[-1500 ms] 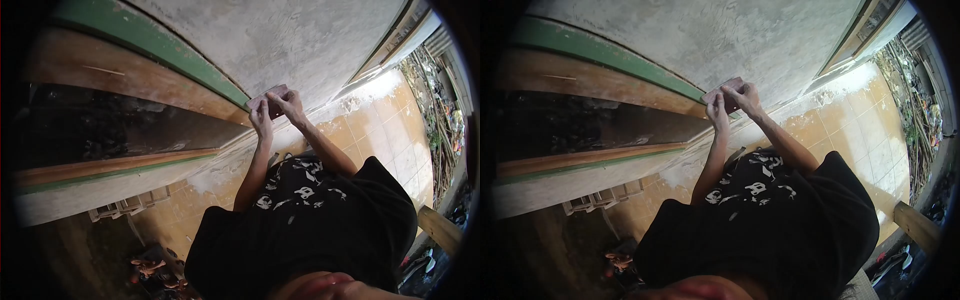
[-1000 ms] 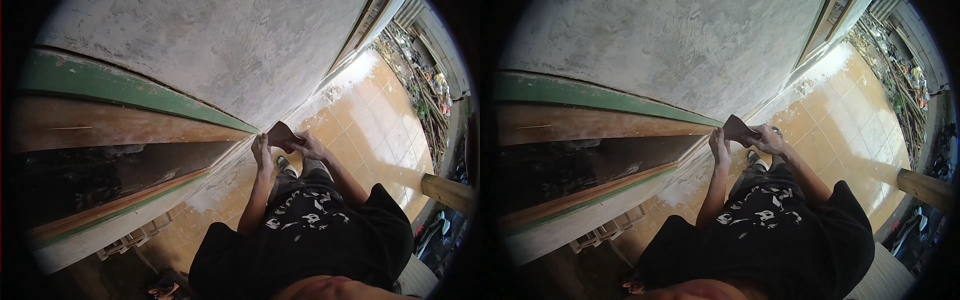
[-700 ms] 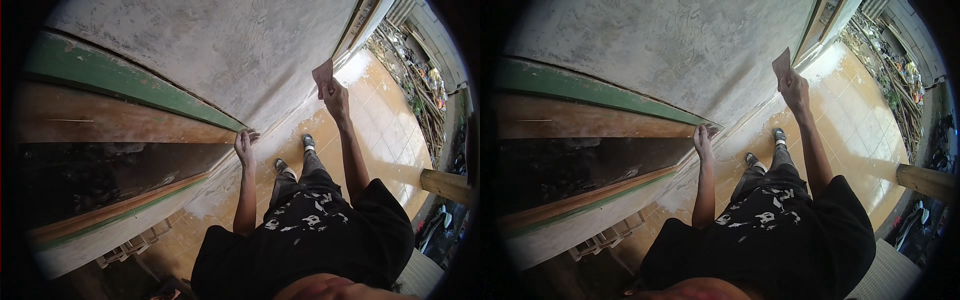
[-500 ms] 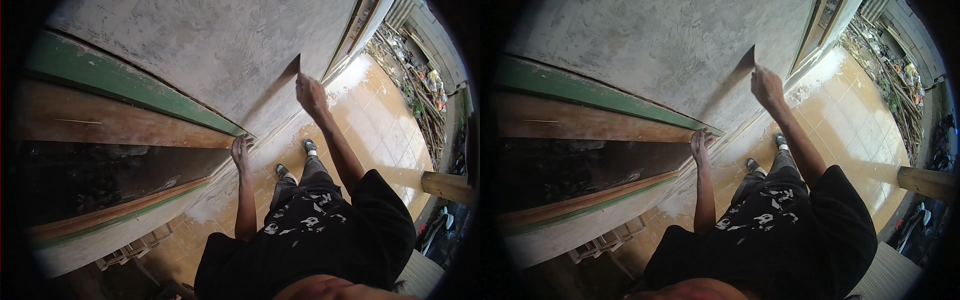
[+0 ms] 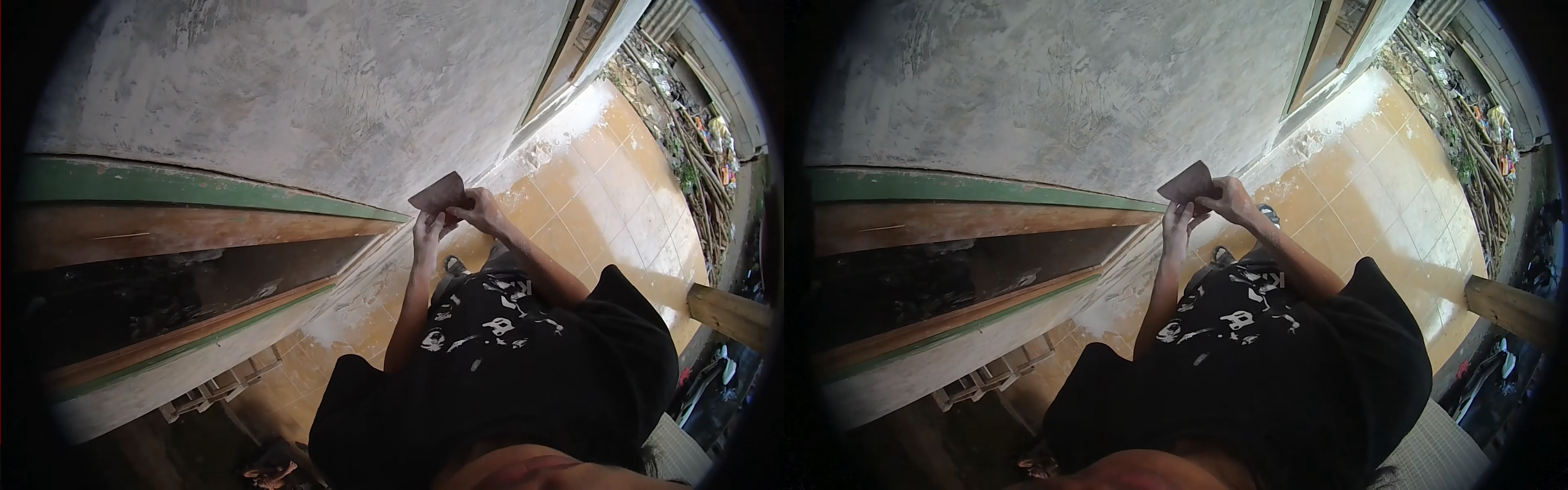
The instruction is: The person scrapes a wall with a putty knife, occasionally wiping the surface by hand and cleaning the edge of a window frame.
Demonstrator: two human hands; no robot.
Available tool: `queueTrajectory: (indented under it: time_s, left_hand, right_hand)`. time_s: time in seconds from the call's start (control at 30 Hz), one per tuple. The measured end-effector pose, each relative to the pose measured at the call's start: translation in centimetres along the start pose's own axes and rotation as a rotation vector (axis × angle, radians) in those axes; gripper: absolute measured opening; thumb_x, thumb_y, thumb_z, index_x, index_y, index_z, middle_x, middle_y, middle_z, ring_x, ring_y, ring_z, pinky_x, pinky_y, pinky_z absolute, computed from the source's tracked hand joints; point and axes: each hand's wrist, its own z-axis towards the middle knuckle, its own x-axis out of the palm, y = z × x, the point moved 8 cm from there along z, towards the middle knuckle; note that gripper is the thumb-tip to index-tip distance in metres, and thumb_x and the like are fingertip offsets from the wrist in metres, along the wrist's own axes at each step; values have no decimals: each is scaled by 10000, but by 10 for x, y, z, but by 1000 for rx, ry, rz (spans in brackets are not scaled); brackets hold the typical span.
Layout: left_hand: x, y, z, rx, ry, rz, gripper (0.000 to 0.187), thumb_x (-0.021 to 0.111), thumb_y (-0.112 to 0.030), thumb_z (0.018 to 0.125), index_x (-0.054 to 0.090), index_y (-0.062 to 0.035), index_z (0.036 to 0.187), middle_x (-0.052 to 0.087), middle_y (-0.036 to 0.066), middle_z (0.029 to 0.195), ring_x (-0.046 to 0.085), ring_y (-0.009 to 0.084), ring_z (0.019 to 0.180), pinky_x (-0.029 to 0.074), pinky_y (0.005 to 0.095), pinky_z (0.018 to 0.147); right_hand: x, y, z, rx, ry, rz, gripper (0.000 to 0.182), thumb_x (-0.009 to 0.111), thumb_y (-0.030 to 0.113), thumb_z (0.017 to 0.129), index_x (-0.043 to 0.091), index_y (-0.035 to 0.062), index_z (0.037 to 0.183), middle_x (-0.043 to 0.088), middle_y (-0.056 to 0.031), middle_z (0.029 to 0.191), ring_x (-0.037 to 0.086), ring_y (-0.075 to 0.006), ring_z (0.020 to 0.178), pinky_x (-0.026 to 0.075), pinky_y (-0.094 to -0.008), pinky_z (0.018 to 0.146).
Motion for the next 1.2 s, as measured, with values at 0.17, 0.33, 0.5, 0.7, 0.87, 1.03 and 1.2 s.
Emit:
queueTrajectory:
  time_s: [0.17, 0.33, 0.5, 0.7, 0.87, 1.03, 1.2]
  left_hand:
    - [20, 27, 38, 35, -78, 181, 211, 577, -84, 883, 570, 84, 1010, 658, 160, 886, 668, 220, 723, 585, 299, 631]
    - [38, 36, 61, 85, -160, 496, 205, 622, -100, 847, 607, 74, 956, 674, 180, 841, 674, 210, 737, 565, 294, 613]
    - [56, 41, 73, 101, -224, 605, 197, 635, -97, 832, 618, 62, 948, 679, 191, 857, 678, 212, 730, 550, 306, 608]
    - [39, 75, 94, 134, -261, 965, 255, 658, -176, 828, 621, 48, 946, 685, 129, 822, 654, 194, 683, 507, 310, 636]
    - [46, 79, 102, 54, -386, 605, 243, 600, -164, 868, 596, 34, 1009, 652, 142, 900, 633, 203, 836, 548, 322, 658]
    - [40, 99, 128, -58, -342, 58, 287, 536, -190, 920, 523, 1, 1134, 584, 105, 1008, 620, 193, 825, 607, 350, 601]
    - [52, 82, 130, -113, -364, 31, 345, 534, -231, 925, 475, -12, 1186, 552, 116, 1090, 618, 218, 828, 606, 395, 628]
  right_hand:
    - [-44, -46, 12, 44, -8, 31, 220, 734, 137, 730, 662, -59, 799, 677, -122, 707, 649, -144, 641, 509, -274, 584]
    - [-76, -53, 26, 76, 45, -54, 219, 747, 148, 713, 663, -48, 759, 668, -121, 677, 633, -149, 604, 487, -288, 542]
    - [-100, -53, 33, -20, 37, -73, 239, 750, 172, 714, 653, -47, 729, 647, -121, 627, 617, -149, 582, 463, -306, 523]
    - [-92, -108, 71, 134, 173, 452, 227, 589, 180, 892, 567, -9, 1015, 646, -85, 824, 649, -166, 669, 573, -292, 591]
    - [-81, -121, 89, 169, 225, 485, 228, 573, 216, 905, 578, 9, 1000, 645, -76, 805, 648, -143, 667, 559, -274, 558]
    - [-81, -129, 112, 202, 187, 530, 280, 590, 287, 898, 604, 12, 953, 649, -72, 746, 636, -139, 578, 548, -272, 502]
    - [-83, -131, 119, 161, 91, 497, 281, 607, 294, 886, 611, 14, 912, 637, -67, 715, 623, -134, 552, 546, -271, 485]
